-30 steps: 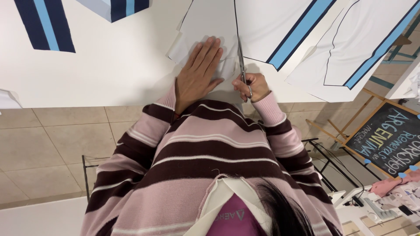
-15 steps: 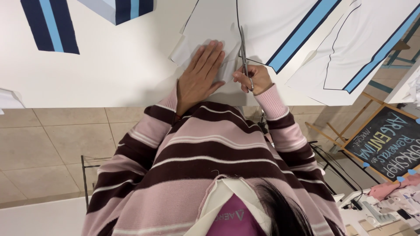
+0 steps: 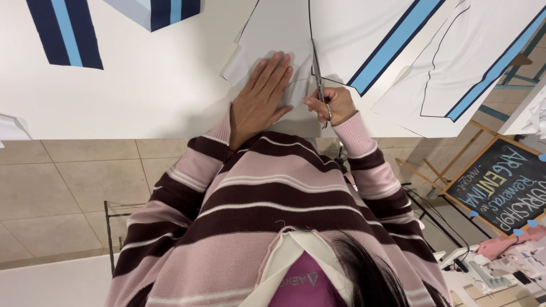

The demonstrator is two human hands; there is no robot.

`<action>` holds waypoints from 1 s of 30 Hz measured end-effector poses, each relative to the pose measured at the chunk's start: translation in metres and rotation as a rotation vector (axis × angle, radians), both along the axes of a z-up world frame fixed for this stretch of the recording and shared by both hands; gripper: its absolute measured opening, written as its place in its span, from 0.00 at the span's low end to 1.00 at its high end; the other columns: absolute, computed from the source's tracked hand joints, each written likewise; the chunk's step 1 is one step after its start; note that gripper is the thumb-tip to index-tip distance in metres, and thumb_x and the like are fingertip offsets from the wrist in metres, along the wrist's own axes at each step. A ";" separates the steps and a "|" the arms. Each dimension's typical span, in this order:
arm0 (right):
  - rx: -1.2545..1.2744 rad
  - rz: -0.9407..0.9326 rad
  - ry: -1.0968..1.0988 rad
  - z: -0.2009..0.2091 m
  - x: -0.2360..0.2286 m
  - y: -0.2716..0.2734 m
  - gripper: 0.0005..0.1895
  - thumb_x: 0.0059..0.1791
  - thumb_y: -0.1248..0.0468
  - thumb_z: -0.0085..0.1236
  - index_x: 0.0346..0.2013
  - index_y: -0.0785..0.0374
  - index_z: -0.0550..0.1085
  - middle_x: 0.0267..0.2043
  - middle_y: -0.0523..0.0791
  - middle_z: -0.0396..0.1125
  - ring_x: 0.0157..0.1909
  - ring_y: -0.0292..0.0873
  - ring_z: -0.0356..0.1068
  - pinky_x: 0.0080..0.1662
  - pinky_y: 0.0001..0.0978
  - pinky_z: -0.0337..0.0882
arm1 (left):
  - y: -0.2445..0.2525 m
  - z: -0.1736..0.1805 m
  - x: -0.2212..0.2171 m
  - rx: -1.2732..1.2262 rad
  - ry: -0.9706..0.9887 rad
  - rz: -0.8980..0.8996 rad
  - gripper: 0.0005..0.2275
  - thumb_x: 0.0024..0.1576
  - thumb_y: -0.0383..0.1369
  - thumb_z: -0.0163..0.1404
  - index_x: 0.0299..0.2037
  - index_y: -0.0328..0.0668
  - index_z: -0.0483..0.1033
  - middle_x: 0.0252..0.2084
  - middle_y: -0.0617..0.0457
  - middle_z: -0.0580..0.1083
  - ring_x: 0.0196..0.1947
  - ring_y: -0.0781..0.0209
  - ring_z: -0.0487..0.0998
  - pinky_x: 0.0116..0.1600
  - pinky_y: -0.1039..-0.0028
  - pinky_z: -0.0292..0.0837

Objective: The person uses scissors to cut a piece of white fabric with blue and black stripes laid out on a table. They follow a drawn pattern on the fabric, cutting along the lines to separate the pieces.

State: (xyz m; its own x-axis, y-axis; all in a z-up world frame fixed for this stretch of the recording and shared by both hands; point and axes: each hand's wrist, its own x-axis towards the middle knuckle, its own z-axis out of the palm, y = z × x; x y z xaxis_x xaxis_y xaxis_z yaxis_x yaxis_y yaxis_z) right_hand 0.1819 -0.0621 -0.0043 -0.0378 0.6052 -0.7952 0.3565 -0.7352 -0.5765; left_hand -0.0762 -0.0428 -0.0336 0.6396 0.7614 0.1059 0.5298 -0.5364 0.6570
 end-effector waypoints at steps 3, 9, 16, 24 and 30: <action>-0.012 0.064 0.040 -0.012 0.008 0.003 0.16 0.51 0.55 0.63 0.29 0.66 0.76 0.24 0.41 0.71 0.17 0.32 0.65 0.21 0.24 0.65 | 0.001 0.000 -0.001 -0.002 -0.009 -0.002 0.41 0.59 0.45 0.60 0.74 0.25 0.54 0.79 0.37 0.50 0.80 0.43 0.47 0.81 0.55 0.43; -0.016 0.101 0.060 0.003 -0.002 0.033 0.17 0.56 0.56 0.58 0.31 0.67 0.77 0.23 0.41 0.67 0.21 0.32 0.65 0.27 0.24 0.66 | 0.002 0.002 -0.002 -0.015 -0.020 -0.014 0.41 0.57 0.44 0.60 0.73 0.24 0.54 0.78 0.36 0.51 0.79 0.42 0.47 0.80 0.54 0.44; -0.017 0.063 0.072 -0.004 0.004 0.038 0.17 0.51 0.53 0.64 0.32 0.66 0.76 0.26 0.40 0.70 0.20 0.31 0.64 0.24 0.23 0.65 | 0.001 0.002 -0.002 -0.008 -0.039 -0.004 0.40 0.58 0.44 0.60 0.73 0.24 0.55 0.78 0.35 0.51 0.79 0.42 0.47 0.80 0.54 0.44; -0.021 0.076 -0.007 -0.004 0.007 0.033 0.19 0.48 0.51 0.68 0.30 0.66 0.77 0.23 0.40 0.70 0.18 0.29 0.64 0.21 0.22 0.63 | 0.002 0.000 -0.003 -0.007 -0.046 -0.006 0.40 0.57 0.44 0.60 0.73 0.25 0.55 0.78 0.35 0.51 0.79 0.42 0.47 0.80 0.54 0.44; 0.034 0.119 -0.043 -0.004 0.007 0.029 0.18 0.49 0.53 0.68 0.29 0.66 0.77 0.21 0.40 0.68 0.18 0.29 0.63 0.22 0.21 0.63 | 0.001 0.000 -0.002 -0.008 -0.049 -0.006 0.40 0.57 0.44 0.60 0.73 0.24 0.56 0.78 0.35 0.51 0.79 0.41 0.47 0.80 0.54 0.44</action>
State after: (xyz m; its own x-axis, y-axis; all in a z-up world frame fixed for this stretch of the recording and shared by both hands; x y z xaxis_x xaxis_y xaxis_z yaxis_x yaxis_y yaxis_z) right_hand 0.1886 -0.0329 -0.0084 -0.0778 0.6253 -0.7765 0.4651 -0.6662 -0.5830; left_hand -0.0786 -0.0414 -0.0334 0.6381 0.7586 0.1315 0.4938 -0.5342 0.6861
